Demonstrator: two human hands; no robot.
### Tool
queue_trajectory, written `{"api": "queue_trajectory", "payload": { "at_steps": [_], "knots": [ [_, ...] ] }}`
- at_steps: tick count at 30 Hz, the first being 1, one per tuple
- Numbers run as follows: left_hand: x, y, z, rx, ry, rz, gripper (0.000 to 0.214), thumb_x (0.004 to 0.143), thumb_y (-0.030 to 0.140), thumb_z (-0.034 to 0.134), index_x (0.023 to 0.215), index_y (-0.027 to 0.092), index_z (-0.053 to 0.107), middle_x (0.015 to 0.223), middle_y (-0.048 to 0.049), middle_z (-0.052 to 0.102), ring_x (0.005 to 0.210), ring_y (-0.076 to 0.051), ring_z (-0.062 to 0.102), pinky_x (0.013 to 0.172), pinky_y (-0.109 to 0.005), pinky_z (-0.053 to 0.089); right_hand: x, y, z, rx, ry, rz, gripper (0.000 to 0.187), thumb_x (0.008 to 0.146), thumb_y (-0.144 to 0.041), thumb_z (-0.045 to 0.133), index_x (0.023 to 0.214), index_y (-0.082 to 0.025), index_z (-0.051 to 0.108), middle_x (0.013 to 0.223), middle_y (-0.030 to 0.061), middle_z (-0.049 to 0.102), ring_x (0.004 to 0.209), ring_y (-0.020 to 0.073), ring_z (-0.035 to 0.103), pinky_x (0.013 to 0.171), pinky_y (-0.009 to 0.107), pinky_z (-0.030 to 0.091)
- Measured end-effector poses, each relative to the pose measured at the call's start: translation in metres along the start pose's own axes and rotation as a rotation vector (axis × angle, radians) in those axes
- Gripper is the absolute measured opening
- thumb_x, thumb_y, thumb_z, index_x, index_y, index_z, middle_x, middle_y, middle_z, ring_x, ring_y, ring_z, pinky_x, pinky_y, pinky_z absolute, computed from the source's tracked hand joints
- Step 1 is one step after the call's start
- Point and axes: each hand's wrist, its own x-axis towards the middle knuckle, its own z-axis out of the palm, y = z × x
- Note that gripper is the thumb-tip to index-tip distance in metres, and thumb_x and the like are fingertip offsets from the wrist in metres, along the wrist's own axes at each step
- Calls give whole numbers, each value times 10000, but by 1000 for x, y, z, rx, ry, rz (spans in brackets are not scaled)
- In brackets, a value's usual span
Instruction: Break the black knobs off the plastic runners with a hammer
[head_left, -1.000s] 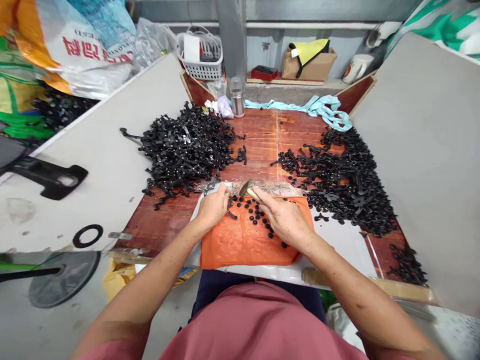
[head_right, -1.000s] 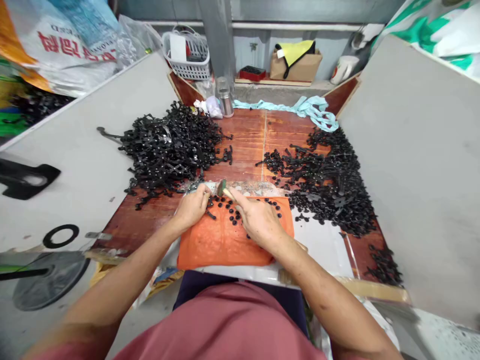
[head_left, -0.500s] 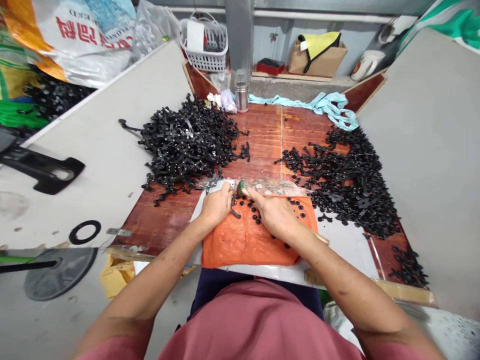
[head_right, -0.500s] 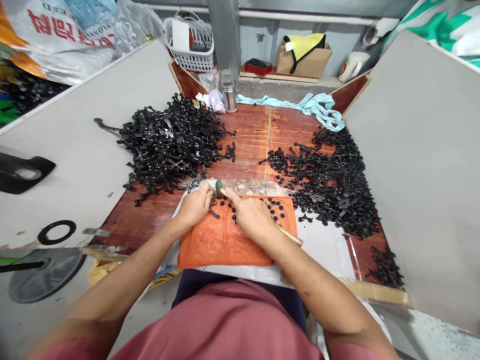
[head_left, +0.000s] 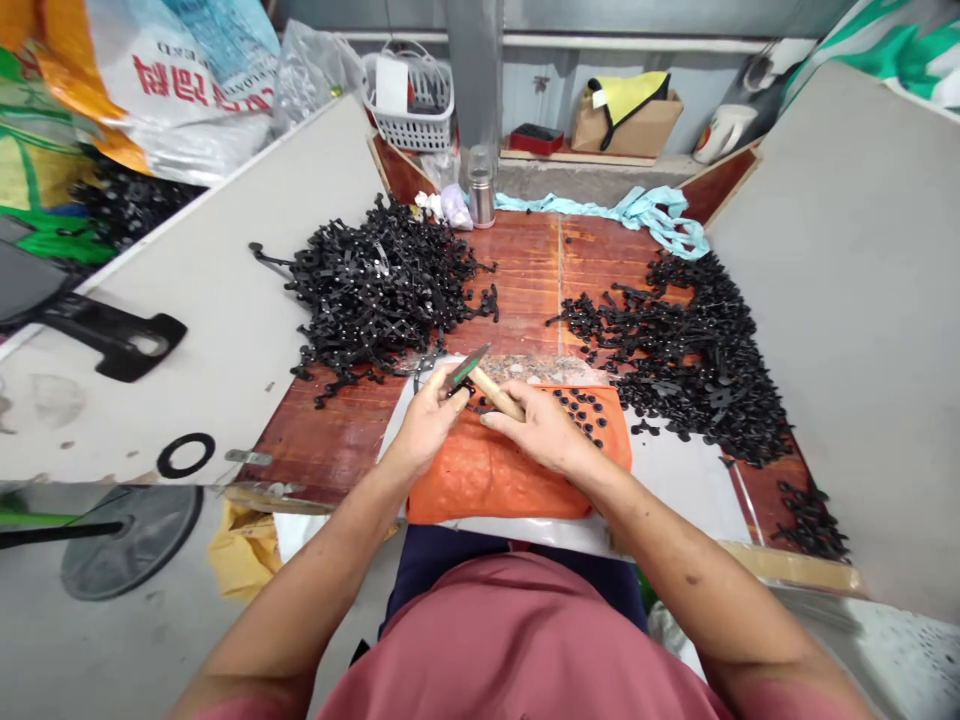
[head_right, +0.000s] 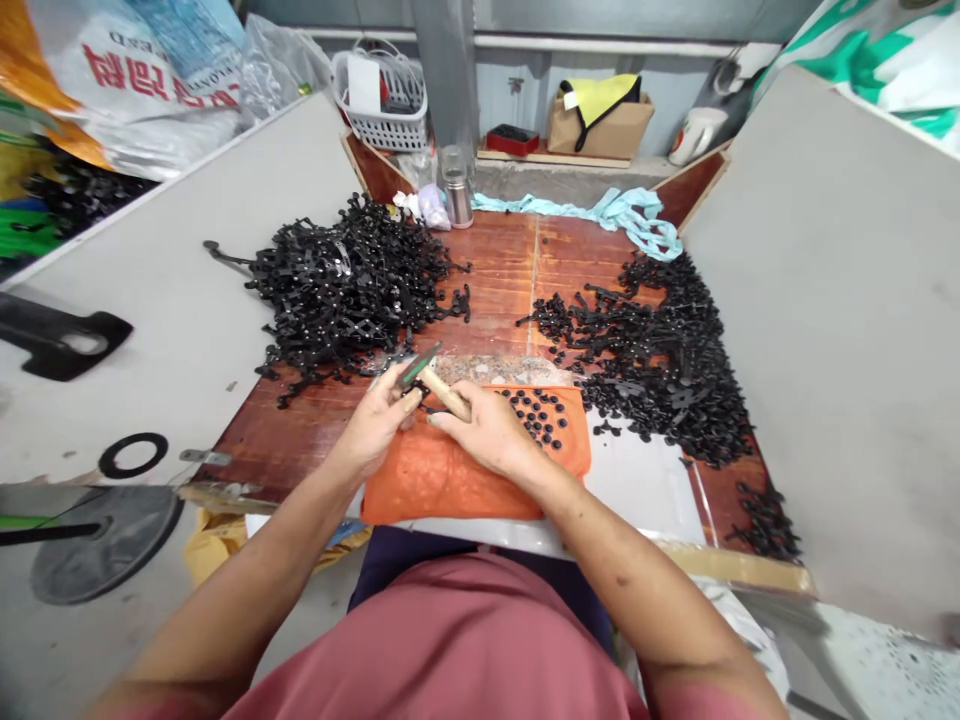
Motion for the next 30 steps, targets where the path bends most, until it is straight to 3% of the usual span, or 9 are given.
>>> {"api": "queue_trajectory", "payload": {
  "at_steps": [6,11,14,18,19,21,24,28,30],
  "knots": [
    [-22,17,-6,-23,-69,-127,677,776,442,801,1365,218,555,711,48,538,565,-91,479,530,-198,475,0,4,12,112,-32,44,173,797,-337,608,728,-211,512,660,-66,403,600,116,357,571,253,269],
    [-24,16,-23,160,-167,-205,785,864,522,671,1527,181,424,653,47,555,556,-139,557,587,-285,549,-7,6,10,148,-27,-20,177,777,-274,606,940,-207,592,763,-54,500,681,137,449,647,255,341],
    [-25,12,-33,543,-106,-32,570,930,500,559,1422,213,586,881,-53,676,826,-225,671,806,-383,575,-13,5,5,85,-5,-39,158,816,-263,615,965,-217,586,763,-59,502,684,138,453,649,255,335],
    [-32,14,-33,1034,107,347,366,910,427,594,1173,230,755,1294,-144,621,1245,-345,554,1111,-524,414,-18,0,-3,75,19,-46,152,832,-259,634,966,-221,572,781,-58,497,691,135,451,654,256,341],
    [-35,15,-30,1043,65,403,358,904,418,607,1172,231,753,1344,-146,604,1279,-347,535,1132,-521,393,-19,-1,-4,130,-15,-47,169,824,-258,639,970,-223,562,788,-59,496,694,134,456,657,254,352],
    [-39,16,-22,953,-160,435,369,917,395,600,1231,244,722,1353,-128,629,1264,-314,564,1122,-464,414,-18,-4,-4,266,-98,-50,206,809,-266,647,983,-225,546,825,-52,520,730,139,495,684,255,391],
    [-44,19,-10,775,-410,285,409,969,347,514,1354,267,627,1258,-84,704,1126,-252,650,1016,-367,484,-17,-4,0,382,-117,-42,243,799,-295,663,994,-228,534,874,-39,546,789,151,540,729,266,434],
    [-46,24,-6,686,-395,69,326,1008,343,414,1245,257,620,974,-22,715,875,-198,653,825,-297,492,-18,3,3,377,-49,-44,238,810,-291,643,1000,-230,514,811,-60,478,706,133,474,679,257,397],
    [-46,24,-7,626,-425,-32,239,1001,382,430,1076,239,606,772,22,608,704,-165,574,695,-269,455,-19,5,2,329,-32,-56,223,813,-274,628,1000,-226,517,795,-65,441,686,127,431,660,255,365]
  ]
}}
